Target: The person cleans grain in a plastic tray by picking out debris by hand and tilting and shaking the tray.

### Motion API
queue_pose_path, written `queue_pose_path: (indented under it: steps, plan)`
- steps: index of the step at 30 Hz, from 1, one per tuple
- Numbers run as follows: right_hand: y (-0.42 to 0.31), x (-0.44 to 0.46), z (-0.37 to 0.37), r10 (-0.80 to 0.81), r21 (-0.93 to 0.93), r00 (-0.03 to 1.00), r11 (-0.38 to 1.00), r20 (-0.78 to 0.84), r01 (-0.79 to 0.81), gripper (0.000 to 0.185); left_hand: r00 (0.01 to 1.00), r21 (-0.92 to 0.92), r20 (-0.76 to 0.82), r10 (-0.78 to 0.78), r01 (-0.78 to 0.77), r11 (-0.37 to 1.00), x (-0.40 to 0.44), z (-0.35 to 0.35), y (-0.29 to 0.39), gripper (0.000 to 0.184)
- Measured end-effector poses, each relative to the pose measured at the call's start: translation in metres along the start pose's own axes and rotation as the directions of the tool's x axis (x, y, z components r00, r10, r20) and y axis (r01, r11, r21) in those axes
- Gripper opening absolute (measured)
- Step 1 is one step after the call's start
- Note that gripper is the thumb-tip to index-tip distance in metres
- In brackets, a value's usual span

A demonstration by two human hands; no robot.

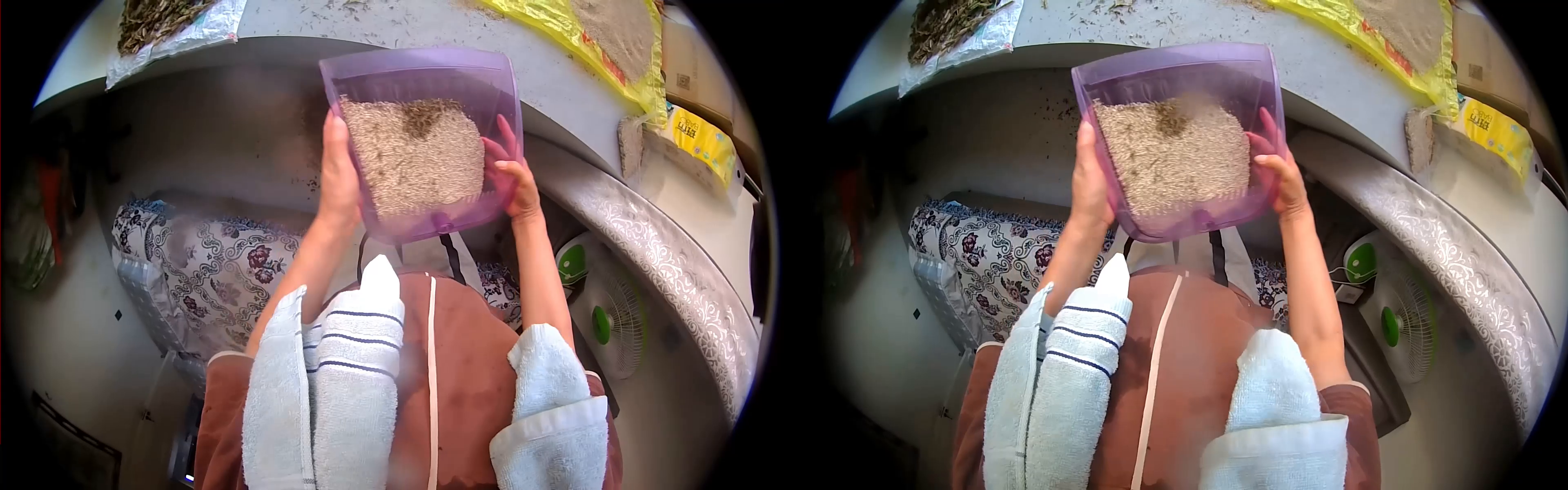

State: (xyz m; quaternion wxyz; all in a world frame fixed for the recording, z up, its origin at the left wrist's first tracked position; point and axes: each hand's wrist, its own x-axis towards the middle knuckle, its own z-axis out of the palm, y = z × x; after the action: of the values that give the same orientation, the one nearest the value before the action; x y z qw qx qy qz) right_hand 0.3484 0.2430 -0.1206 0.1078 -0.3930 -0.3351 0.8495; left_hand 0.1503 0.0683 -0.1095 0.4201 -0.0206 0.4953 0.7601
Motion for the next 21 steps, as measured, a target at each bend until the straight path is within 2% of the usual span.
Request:
queue_pose_path:
  steps: [2, 3, 4, 6, 7, 9, 10, 12, 13, 14, 16, 17, 18, 20, 21]
  plan:
    - [-0.009, 0.004, -0.016, -0.021, 0.075, 0.995, 0.997, 0.102, 0.014, 0.089, 0.998, 0.025, -0.037, 0.045, -0.044, 0.999, -0.01, 0.007, -0.017, 0.058]
    - [-0.011, 0.002, -0.01, -0.045, 0.041, 0.993, 0.998, 0.11, 0.04, 0.089, 0.996, 0.011, -0.078, 0.042, -0.041, 0.999, -0.013, 0.006, -0.026, 0.058]
    - [-0.008, -0.002, 0.004, -0.074, -0.021, 0.995, 0.997, 0.071, 0.076, 0.089, 0.989, -0.081, -0.118, -0.093, 0.084, 0.993, -0.012, -0.002, -0.015, 0.058]
    - [0.016, -0.01, 0.032, -0.246, -0.249, 0.969, 0.94, -0.013, 0.236, 0.088, 0.979, -0.059, -0.055, -0.197, 0.194, 0.979, 0.011, -0.049, 0.0, 0.058]
    - [0.023, -0.018, 0.058, -0.287, -0.282, 0.958, 0.921, -0.021, 0.27, 0.086, 0.969, -0.058, -0.017, -0.246, 0.244, 0.968, 0.021, -0.066, 0.011, 0.058]
    - [0.037, -0.026, 0.078, -0.283, -0.347, 0.956, 0.906, -0.071, 0.243, 0.088, 0.941, -0.077, 0.058, -0.333, 0.336, 0.939, 0.026, -0.069, 0.038, 0.059]
    - [0.038, -0.027, 0.082, -0.263, -0.341, 0.959, 0.916, -0.108, 0.212, 0.088, 0.955, -0.048, 0.025, -0.295, 0.296, 0.954, 0.025, -0.069, 0.035, 0.06]
    - [0.024, -0.013, 0.045, -0.057, -0.183, 0.994, 0.982, -0.093, 0.039, 0.087, 0.976, 0.033, -0.023, -0.214, 0.215, 0.976, 0.028, -0.051, 0.023, 0.061]
    - [0.011, -0.007, 0.033, -0.003, -0.095, 0.994, 0.995, -0.107, -0.007, 0.085, 0.969, -0.032, -0.099, -0.227, 0.225, 0.974, 0.012, -0.017, 0.027, 0.058]
    - [0.004, -0.002, 0.013, 0.04, -0.053, 0.997, 0.998, -0.064, -0.044, 0.086, 0.992, -0.077, -0.009, -0.13, 0.129, 0.989, 0.01, -0.021, 0.0, 0.054]
    - [-0.002, 0.0, -0.001, -0.004, 0.067, 0.999, 0.998, 0.033, 0.001, 0.087, 0.996, -0.042, -0.092, 0.004, -0.008, 0.999, -0.006, 0.009, -0.009, 0.055]
    - [0.0, -0.004, 0.0, -0.044, 0.057, 0.997, 0.998, 0.06, 0.04, 0.087, 0.995, -0.071, -0.098, 0.011, -0.018, 0.997, -0.005, 0.005, -0.012, 0.055]
    - [0.005, -0.008, 0.009, -0.08, -0.006, 0.997, 0.997, 0.022, 0.08, 0.088, 0.99, 0.017, -0.103, -0.1, 0.102, 0.995, -0.002, -0.015, -0.005, 0.056]
    - [0.023, -0.016, 0.047, -0.247, -0.297, 0.968, 0.928, -0.033, 0.227, 0.093, 0.976, 0.016, -0.025, -0.215, 0.216, 0.976, 0.018, -0.055, 0.014, 0.057]
    - [0.033, -0.021, 0.063, -0.285, -0.365, 0.958, 0.896, -0.036, 0.253, 0.093, 0.961, -0.026, 0.025, -0.274, 0.275, 0.961, 0.026, -0.068, 0.025, 0.057]
